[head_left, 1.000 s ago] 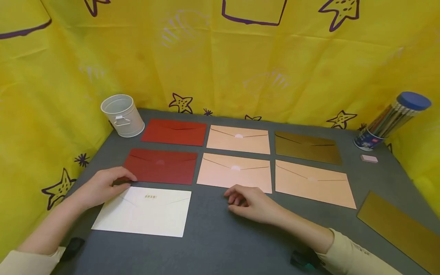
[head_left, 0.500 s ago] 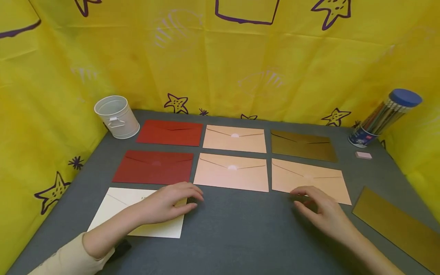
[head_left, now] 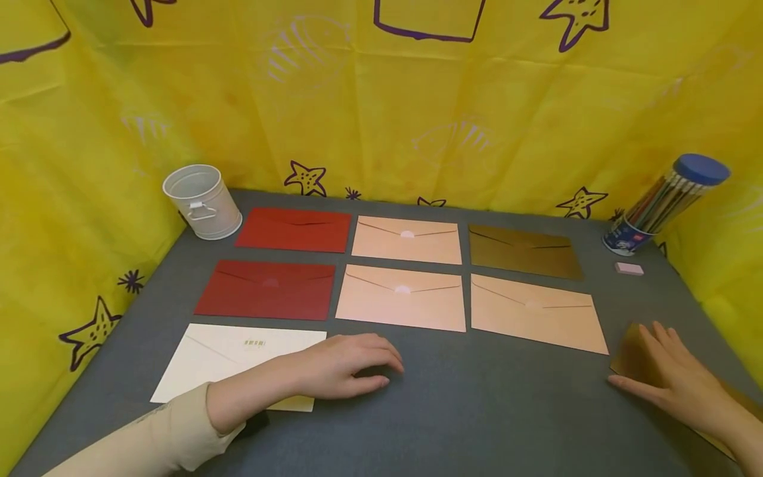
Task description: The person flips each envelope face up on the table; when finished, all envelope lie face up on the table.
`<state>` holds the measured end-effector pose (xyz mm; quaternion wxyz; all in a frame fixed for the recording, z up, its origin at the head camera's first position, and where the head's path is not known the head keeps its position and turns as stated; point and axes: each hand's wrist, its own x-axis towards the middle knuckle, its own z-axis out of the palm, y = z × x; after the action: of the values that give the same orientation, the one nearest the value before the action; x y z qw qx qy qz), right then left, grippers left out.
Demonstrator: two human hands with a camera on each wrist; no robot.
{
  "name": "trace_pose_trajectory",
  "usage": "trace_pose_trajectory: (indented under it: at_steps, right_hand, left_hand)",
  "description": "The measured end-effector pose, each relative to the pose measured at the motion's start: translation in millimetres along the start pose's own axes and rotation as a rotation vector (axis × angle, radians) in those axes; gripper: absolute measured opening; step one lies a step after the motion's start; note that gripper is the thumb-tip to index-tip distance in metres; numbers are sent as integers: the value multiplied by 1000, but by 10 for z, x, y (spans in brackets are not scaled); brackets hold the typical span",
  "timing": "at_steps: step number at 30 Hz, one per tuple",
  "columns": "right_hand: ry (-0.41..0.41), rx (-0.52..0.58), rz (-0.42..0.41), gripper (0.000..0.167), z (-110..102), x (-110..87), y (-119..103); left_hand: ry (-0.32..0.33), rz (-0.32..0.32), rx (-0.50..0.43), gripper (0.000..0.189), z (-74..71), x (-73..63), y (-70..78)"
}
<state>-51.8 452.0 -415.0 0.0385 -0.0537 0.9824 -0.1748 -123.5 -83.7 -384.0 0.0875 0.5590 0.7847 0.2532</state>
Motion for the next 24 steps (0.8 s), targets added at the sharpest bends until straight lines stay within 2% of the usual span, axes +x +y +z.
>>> trace_pose_trajectory:
  at_steps: [5, 11, 17, 20, 24]
  right_hand:
    - [-83, 8, 37, 107, 16, -67, 197]
    - [-162, 79, 81, 105, -5, -89, 261]
    - [-240, 15, 129, 100, -47, -107, 257]
    - [-258, -16, 113, 98, -31, -176, 280]
    - [-236, -25, 52, 98, 38, -315, 290]
  left_hand:
    - [-16, -16, -27, 24, 20, 44, 3]
    - [-52, -103, -114, 33, 38, 88, -26]
    - [-96, -134, -184, 39, 62, 109, -55]
    - [-109, -132, -180, 39, 65, 101, -52]
    - [-118, -130, -168, 38, 65, 87, -44]
